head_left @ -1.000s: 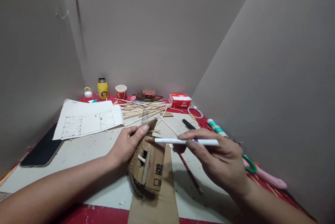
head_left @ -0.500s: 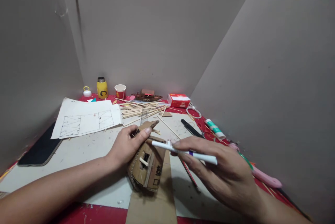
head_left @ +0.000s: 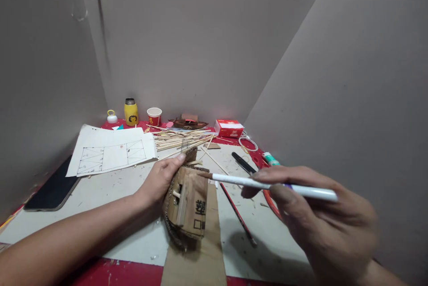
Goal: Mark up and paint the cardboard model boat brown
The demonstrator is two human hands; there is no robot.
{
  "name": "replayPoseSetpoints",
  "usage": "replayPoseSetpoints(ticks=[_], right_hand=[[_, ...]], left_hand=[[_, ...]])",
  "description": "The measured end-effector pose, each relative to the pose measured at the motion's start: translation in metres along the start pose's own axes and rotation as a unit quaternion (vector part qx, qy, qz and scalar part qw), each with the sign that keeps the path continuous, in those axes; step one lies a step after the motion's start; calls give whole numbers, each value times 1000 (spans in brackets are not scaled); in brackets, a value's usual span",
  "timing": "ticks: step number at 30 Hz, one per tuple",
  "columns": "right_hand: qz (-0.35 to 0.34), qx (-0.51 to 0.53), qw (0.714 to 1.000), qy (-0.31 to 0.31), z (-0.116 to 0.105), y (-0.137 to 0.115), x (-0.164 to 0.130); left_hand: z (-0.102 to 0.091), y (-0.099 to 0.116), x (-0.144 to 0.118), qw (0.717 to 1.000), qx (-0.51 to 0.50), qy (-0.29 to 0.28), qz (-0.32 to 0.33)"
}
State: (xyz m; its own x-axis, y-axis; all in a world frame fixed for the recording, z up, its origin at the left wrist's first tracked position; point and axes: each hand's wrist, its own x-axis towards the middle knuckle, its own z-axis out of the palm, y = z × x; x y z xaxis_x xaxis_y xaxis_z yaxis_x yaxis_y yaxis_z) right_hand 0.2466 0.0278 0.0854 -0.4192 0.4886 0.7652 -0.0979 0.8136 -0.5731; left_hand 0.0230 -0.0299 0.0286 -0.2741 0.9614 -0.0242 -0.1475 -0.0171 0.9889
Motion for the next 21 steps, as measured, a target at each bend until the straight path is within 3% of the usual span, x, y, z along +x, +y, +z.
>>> replayPoseSetpoints(ticks=[2, 5, 12, 14, 16, 21], right_hand=[[37, 25, 999, 19, 1, 4, 2], [75, 75, 994, -10, 6, 13, 7], [113, 174, 971, -120, 7, 26, 10], [113, 184, 971, -107, 6, 27, 10], [106, 187, 973, -83, 6, 28, 10], [121, 258, 947, -150, 7, 28, 12]], left_hand=[[1, 2, 1, 996, -84, -24, -27], [4, 3, 1, 984, -163, -39, -58], [4, 1, 2, 965, -220, -4, -141], [3, 1, 3, 952, -242, -11, -184], [0, 0, 4, 940, -258, -41, -221], [-8, -13, 11, 917, -280, -146, -245]])
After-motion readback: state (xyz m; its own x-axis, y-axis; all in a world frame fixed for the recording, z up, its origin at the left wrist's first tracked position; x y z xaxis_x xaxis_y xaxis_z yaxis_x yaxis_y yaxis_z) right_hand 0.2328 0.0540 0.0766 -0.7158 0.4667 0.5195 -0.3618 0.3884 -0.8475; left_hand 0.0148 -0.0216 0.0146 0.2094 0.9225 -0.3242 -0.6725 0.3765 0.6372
